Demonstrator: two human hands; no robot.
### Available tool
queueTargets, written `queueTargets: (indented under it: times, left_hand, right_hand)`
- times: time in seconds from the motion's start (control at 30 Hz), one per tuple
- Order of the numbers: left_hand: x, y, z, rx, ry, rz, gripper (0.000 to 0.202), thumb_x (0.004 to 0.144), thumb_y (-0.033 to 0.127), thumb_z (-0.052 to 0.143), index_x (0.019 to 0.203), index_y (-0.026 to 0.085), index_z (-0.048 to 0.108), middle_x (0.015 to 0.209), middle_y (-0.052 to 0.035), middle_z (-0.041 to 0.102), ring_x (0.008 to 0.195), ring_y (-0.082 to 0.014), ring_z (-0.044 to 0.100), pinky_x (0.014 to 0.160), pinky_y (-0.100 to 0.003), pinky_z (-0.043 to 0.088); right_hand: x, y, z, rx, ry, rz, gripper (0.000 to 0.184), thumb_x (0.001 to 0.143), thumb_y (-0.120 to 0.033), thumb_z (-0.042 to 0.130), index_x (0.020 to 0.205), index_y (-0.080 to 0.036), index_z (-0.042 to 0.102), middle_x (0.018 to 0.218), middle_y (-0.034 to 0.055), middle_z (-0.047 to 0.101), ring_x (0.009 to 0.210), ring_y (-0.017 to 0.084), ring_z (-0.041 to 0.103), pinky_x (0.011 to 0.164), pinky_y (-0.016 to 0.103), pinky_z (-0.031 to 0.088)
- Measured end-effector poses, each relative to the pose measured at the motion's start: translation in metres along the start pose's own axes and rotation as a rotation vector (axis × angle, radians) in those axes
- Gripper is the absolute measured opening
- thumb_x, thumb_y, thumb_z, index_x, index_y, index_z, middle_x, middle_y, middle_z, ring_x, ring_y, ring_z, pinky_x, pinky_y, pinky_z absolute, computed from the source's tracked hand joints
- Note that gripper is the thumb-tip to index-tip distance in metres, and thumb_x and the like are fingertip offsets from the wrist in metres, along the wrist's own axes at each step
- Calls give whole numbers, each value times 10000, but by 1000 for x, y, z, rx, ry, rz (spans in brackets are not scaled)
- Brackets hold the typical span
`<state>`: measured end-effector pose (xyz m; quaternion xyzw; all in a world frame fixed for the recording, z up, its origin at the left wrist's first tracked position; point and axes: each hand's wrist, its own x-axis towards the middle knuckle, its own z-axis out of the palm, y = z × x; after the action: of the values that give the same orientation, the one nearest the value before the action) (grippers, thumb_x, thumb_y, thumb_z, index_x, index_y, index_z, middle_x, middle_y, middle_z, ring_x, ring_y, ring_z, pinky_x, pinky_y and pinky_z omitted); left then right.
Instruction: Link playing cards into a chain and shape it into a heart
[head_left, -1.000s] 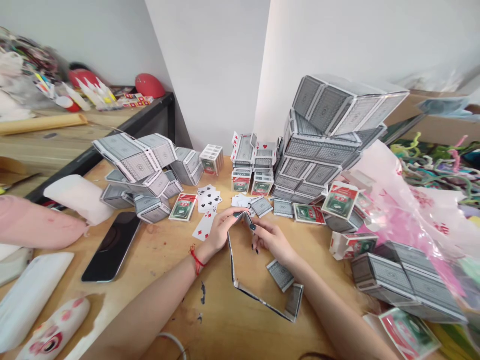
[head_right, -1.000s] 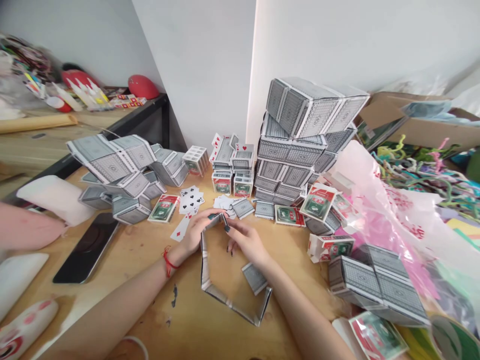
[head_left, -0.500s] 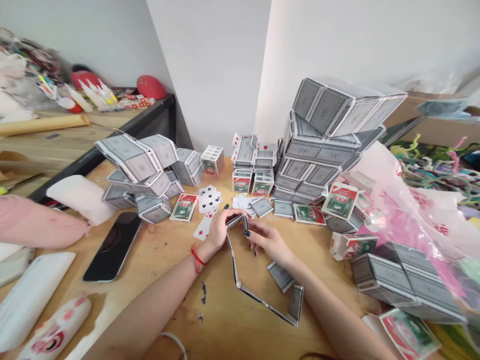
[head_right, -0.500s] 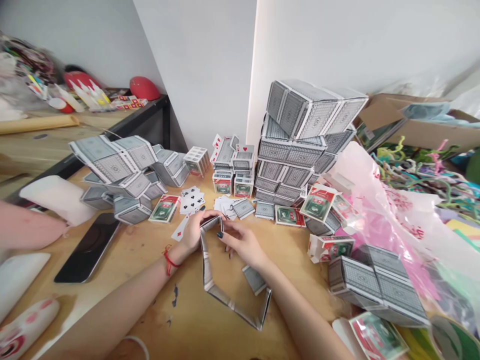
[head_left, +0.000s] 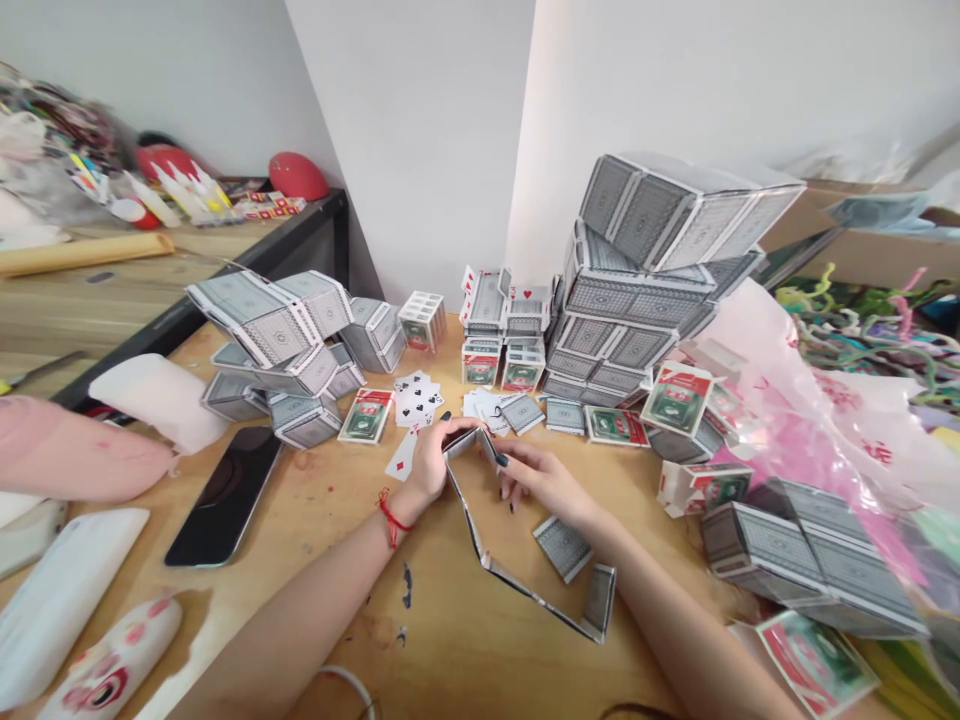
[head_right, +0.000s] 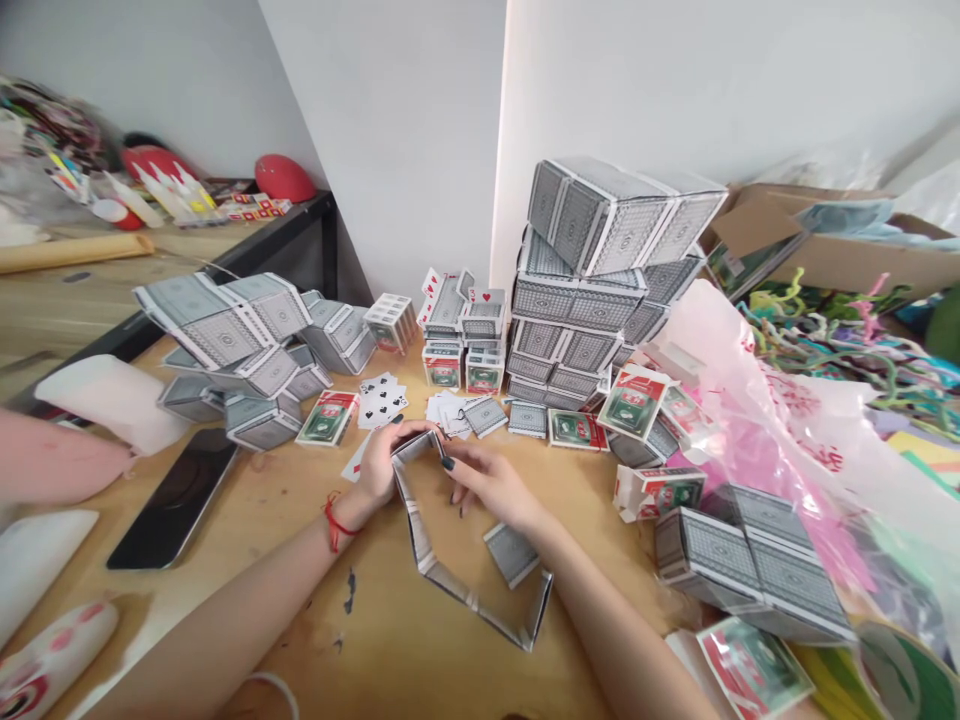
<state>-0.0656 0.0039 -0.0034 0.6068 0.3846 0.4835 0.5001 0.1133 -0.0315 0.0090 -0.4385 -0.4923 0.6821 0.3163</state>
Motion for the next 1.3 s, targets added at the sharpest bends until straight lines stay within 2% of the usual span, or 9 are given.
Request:
queueTargets:
  times: [0.2,0.3,0.47,0.57,0.67,0.83,0.97,1.13,1.3]
  left_hand:
    - [2,-5,-9,44,61,19,356,815,191,323,907,103,656,977,-119,666,951,-223,600,867,-366,459]
    - [4,-5,-10,78,101,15,359,795,161,322,908,108,658,979,-113,668,953,-216,601,883,-368,452]
    - [4,-7,-10,131,92,28,377,787,151,312,925,116,660,980,-100,671,969,-211,597,888,-367,449]
    - [5,-7,-10,151,99,39,397,799,157,289,922,118,664,972,-99,675,969,-211,598,883,-363,449]
    - [5,-5,-9,128,100,3,425,823,178,254,920,113,662,984,-103,674,971,-210,598,888,-363,444]
    - [5,-4,-8,73,89,-39,431,835,213,252,906,102,663,985,-107,674,978,-215,594,900,-363,434]
    - [5,-4,-7,37,96,-70,444,858,271,247,903,114,660,1011,-103,665,987,-217,589,920,-365,420]
    - [4,3,-5,30,126,-74,484,875,306,217,874,105,657,957,-107,680,927,-208,611,871,-343,449]
    - [3,6,-6,132,180,-9,424,858,222,244,880,118,655,955,-87,683,924,-196,610,858,-334,456]
  right_hand:
    - [-13,-23,-38,-148,-79,14,530,823,-564,410,1022,-117,613,994,138,639,691,135,599,582,247,477]
    - [-30,-47,-63,-320,-320,-24,530,827,-563,404,1054,-133,613,1057,127,625,822,164,600,744,303,467]
    - [-61,-73,-81,-646,-562,32,643,639,-489,679,1192,-195,536,1167,89,570,1022,203,541,885,315,408]
    - [-69,-72,-76,-834,-503,124,597,574,-356,743,1121,-183,576,1064,69,611,938,196,566,804,283,438]
    - [-66,-65,-67,-970,-462,153,338,608,-206,673,945,-175,657,949,57,637,834,181,580,696,253,444]
    - [-58,-68,-61,-854,-471,79,191,676,-116,545,772,-170,701,782,35,650,724,140,589,661,230,439]
    - [-57,-75,-60,-808,-263,-41,162,723,-138,518,751,-177,672,793,38,646,750,148,591,702,255,457]
    - [-47,-63,-59,-760,-16,-89,159,717,-157,542,844,-192,632,910,36,634,804,162,608,753,286,484]
    - [-41,-52,-61,-864,130,-38,431,710,-125,538,1124,-244,557,1152,39,578,828,151,616,761,286,489]
